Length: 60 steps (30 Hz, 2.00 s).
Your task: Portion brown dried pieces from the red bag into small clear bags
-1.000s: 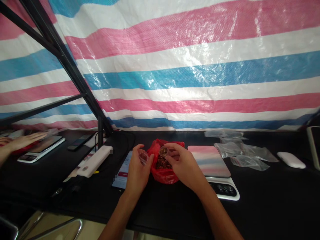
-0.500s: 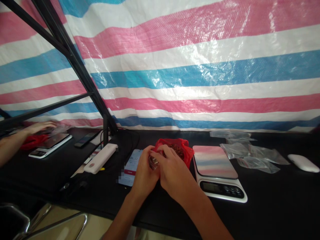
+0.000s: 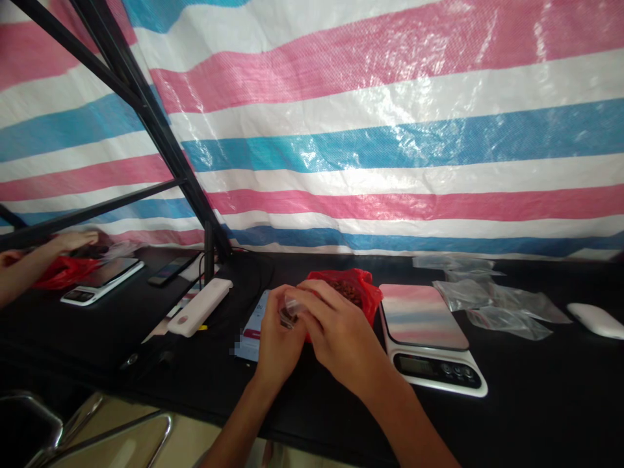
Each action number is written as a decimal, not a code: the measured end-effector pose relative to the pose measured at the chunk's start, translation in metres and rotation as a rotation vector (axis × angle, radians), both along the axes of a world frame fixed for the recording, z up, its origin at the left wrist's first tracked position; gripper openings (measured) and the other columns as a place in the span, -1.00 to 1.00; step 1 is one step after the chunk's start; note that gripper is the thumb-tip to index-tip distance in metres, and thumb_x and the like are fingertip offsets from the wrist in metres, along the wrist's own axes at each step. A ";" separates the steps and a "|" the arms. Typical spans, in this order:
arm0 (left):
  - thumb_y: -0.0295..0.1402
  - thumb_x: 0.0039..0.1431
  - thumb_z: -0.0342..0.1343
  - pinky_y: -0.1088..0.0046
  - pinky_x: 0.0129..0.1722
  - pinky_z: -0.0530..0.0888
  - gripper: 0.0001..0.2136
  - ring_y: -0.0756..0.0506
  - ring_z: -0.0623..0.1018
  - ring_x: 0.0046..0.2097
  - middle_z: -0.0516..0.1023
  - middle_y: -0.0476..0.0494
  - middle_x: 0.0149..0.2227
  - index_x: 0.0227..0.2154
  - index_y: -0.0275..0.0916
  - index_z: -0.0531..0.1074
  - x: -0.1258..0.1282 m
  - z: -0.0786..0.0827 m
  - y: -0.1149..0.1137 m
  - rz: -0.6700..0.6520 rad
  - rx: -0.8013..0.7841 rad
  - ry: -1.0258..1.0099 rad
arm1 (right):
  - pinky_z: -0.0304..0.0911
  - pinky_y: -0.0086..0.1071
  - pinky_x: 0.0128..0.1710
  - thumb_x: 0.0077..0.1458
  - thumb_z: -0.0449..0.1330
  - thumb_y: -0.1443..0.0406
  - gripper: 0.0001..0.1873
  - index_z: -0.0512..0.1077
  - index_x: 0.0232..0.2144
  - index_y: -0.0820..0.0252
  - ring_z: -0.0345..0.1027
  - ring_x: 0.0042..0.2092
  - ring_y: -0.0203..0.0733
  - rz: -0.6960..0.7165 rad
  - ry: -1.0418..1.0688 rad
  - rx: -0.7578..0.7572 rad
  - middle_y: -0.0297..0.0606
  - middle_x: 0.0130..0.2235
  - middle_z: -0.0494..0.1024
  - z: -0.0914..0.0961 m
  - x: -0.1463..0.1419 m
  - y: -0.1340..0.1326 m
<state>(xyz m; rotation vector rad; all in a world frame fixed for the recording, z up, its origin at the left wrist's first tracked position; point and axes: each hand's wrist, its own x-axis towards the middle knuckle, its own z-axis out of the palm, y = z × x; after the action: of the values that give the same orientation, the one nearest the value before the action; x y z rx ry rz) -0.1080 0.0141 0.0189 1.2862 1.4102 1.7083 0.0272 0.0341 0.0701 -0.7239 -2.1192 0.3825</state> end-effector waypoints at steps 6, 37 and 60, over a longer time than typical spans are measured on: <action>-0.33 0.15 0.22 0.48 -0.27 0.42 -0.67 -0.01 0.46 -0.36 0.37 0.09 -0.38 -0.04 -0.12 0.30 -0.002 0.009 0.003 0.164 0.009 0.018 | 0.35 -0.02 0.15 0.25 0.17 0.38 -0.67 0.52 0.05 0.14 0.42 0.10 0.06 -0.290 -0.140 -0.036 -0.12 0.06 0.58 -0.012 0.020 0.024; -0.30 0.18 0.23 0.35 -0.13 0.43 -0.69 -0.10 0.52 -0.23 0.49 0.00 -0.30 -0.03 -0.14 0.37 -0.011 -0.014 0.004 0.187 -0.098 0.247 | 0.47 -0.18 -0.02 0.13 0.22 0.34 -0.69 0.58 -0.06 0.13 0.60 -0.12 -0.06 -0.267 0.095 -0.356 -0.20 -0.11 0.70 -0.029 0.032 0.037; -0.37 0.17 0.22 0.25 -0.05 0.42 -0.63 -0.17 0.49 -0.10 0.48 -0.09 -0.16 0.03 -0.12 0.34 -0.005 -0.014 -0.002 0.079 -0.115 0.304 | 0.36 -0.11 0.22 0.26 0.18 0.38 -0.66 0.59 0.01 -0.02 0.49 0.12 -0.07 -0.026 0.054 -0.133 -0.24 0.09 0.61 -0.025 0.007 0.016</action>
<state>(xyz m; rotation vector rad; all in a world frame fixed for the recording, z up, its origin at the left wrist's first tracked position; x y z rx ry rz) -0.1126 0.0124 0.0047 1.4888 1.7260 1.5013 0.0346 0.0498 0.0450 -0.8075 -2.0463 0.5272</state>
